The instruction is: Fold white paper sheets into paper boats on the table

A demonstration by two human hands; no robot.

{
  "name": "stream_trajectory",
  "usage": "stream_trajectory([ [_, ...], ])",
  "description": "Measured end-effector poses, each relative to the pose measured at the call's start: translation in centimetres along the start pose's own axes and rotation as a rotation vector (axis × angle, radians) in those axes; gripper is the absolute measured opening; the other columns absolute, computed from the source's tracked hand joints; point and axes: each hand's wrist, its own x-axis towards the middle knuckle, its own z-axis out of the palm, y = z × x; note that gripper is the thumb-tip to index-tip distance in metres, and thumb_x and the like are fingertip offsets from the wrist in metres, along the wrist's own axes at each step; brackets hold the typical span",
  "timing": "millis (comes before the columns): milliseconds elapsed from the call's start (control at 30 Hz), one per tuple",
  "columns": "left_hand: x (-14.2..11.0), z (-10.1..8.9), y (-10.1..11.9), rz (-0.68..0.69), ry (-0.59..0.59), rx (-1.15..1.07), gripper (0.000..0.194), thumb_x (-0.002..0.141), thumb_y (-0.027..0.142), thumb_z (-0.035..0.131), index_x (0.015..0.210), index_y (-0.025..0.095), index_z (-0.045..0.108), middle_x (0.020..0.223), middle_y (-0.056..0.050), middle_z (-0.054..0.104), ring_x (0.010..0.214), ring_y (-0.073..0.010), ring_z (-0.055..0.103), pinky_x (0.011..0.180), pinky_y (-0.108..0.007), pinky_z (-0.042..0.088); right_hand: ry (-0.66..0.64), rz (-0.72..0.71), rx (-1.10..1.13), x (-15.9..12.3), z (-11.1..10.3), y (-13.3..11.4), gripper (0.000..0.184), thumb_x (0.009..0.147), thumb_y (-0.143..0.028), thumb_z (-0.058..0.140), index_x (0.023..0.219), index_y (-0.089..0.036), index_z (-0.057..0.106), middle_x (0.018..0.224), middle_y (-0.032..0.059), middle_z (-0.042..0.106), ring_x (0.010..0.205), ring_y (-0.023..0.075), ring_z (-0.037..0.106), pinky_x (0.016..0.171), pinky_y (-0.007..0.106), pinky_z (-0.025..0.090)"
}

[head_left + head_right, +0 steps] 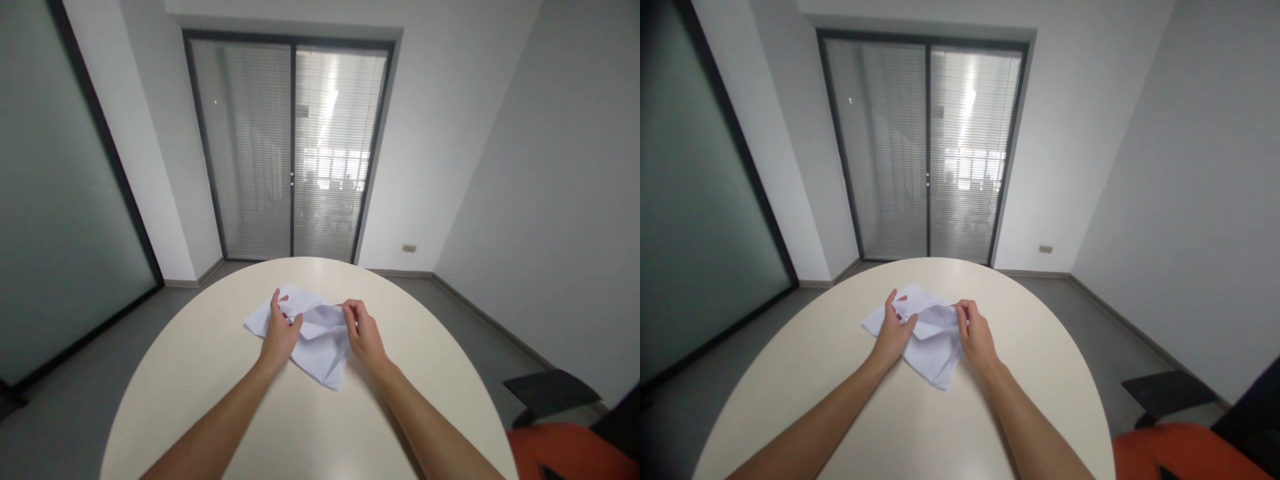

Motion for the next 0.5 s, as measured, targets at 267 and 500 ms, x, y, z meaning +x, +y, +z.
stream_trajectory([
  [267, -0.9, -0.1, 1.4, 0.132, -0.080, 0.226, 0.081, 0.076, 0.019, 0.071, 0.148, 0.028, 0.033, 0.138, -0.011, 0.056, 0.102, -0.0206, 0.063, 0.088, -0.032, 0.049, 0.323, 0.098, 0.138, 0.7, -0.3, 0.4, 0.027, 0.099, -0.048, 0.042, 0.096, -0.023, 0.052, 0.081, 0.0017, 0.058, 0.074, 0.0184, 0.054, 0.068, 0.030, 0.044],
  [500, -1.5, 0.0, 2.6, 0.194, -0.157, 0.183, 0.027, 0.083, 0.026, 0.065, 0.110, 0.024, 0.070, 0.116, -0.008, 0.069, 0.108, -0.0262, 0.063, 0.092, -0.035, 0.051, 0.373, 0.147, 0.212, 0.9, -0.3, 1.8, 0.022, 0.097, -0.043, 0.043, 0.104, -0.023, 0.049, 0.075, -0.0020, 0.053, 0.066, 0.0164, 0.049, 0.060, 0.028, 0.041],
])
